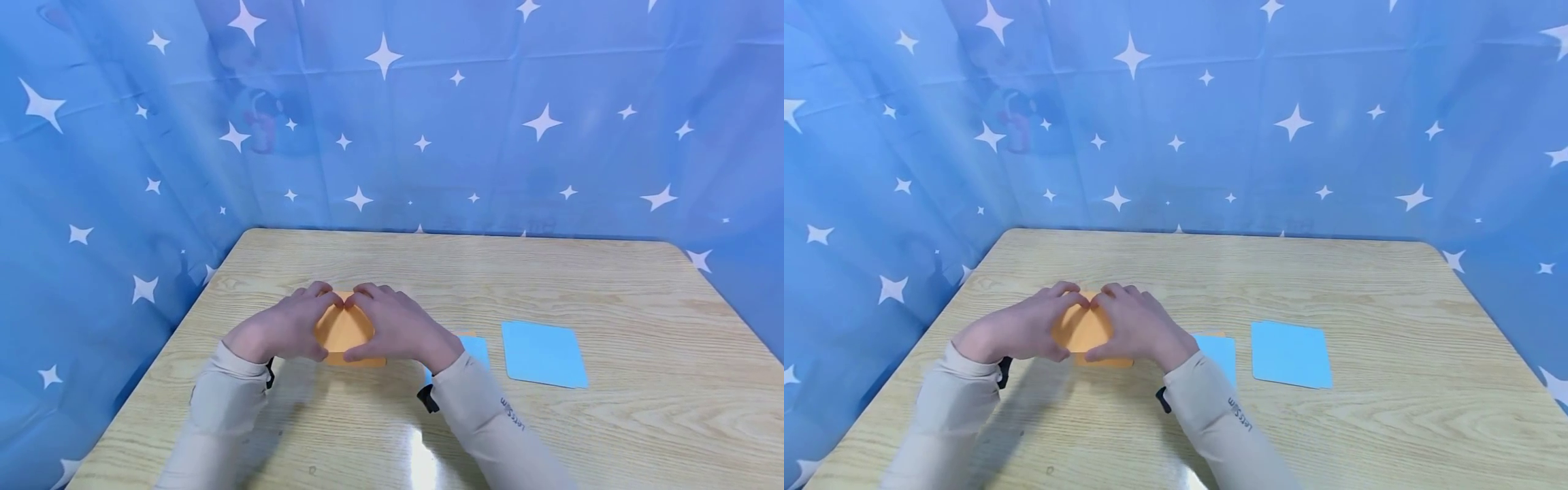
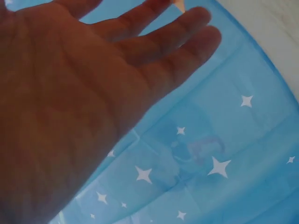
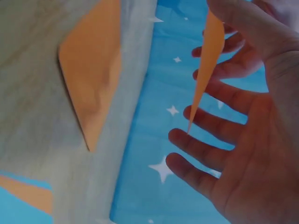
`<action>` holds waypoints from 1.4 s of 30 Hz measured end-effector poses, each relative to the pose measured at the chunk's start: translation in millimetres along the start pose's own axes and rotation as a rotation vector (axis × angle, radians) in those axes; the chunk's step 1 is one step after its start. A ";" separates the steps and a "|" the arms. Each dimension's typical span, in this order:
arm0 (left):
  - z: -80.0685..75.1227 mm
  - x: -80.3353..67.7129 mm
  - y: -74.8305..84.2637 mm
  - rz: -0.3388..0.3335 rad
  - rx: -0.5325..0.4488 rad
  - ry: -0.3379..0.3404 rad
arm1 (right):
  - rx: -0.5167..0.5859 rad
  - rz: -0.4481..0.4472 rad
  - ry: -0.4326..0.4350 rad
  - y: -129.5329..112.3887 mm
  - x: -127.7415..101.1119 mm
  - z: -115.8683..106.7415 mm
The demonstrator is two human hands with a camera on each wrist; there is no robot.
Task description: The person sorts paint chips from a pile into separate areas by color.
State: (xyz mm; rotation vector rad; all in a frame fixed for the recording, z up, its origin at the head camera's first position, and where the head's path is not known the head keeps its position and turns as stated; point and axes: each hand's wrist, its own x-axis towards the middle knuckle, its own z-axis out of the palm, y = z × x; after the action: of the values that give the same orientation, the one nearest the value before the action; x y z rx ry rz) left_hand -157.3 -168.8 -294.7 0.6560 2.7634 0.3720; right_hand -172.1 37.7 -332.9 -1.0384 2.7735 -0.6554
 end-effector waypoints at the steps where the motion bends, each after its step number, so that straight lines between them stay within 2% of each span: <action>1: 3.3 1.4 0.6 -0.011 0.005 -0.007 | -0.003 0.006 -0.006 0.5 0.3 3.2; 7: 24.5 10.9 4.8 -0.047 0.071 -0.043 | -0.051 0.053 -0.062 1.1 -0.9 19.4; 13: 37.2 15.5 8.3 -0.059 0.134 -0.068 | -0.148 0.072 -0.098 -0.9 0.0 30.4; 24: 53.6 21.9 11.4 -0.093 0.123 -0.113 | -0.275 0.146 -0.198 -8.1 0.9 39.7; 33: 55.4 24.0 15.0 -0.114 0.131 -0.116 | -0.273 0.152 -0.212 -9.4 -1.0 38.1; 42: 46.6 20.8 29.3 -0.070 0.138 -0.042 | -0.184 0.147 -0.164 -4.2 -19.5 20.8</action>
State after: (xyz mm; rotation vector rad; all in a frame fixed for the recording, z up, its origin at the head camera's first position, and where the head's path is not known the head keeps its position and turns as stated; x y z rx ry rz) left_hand -148.4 -125.2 -333.2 0.5902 2.7814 0.1520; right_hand -149.7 40.0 -350.7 -0.8632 2.7702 -0.2874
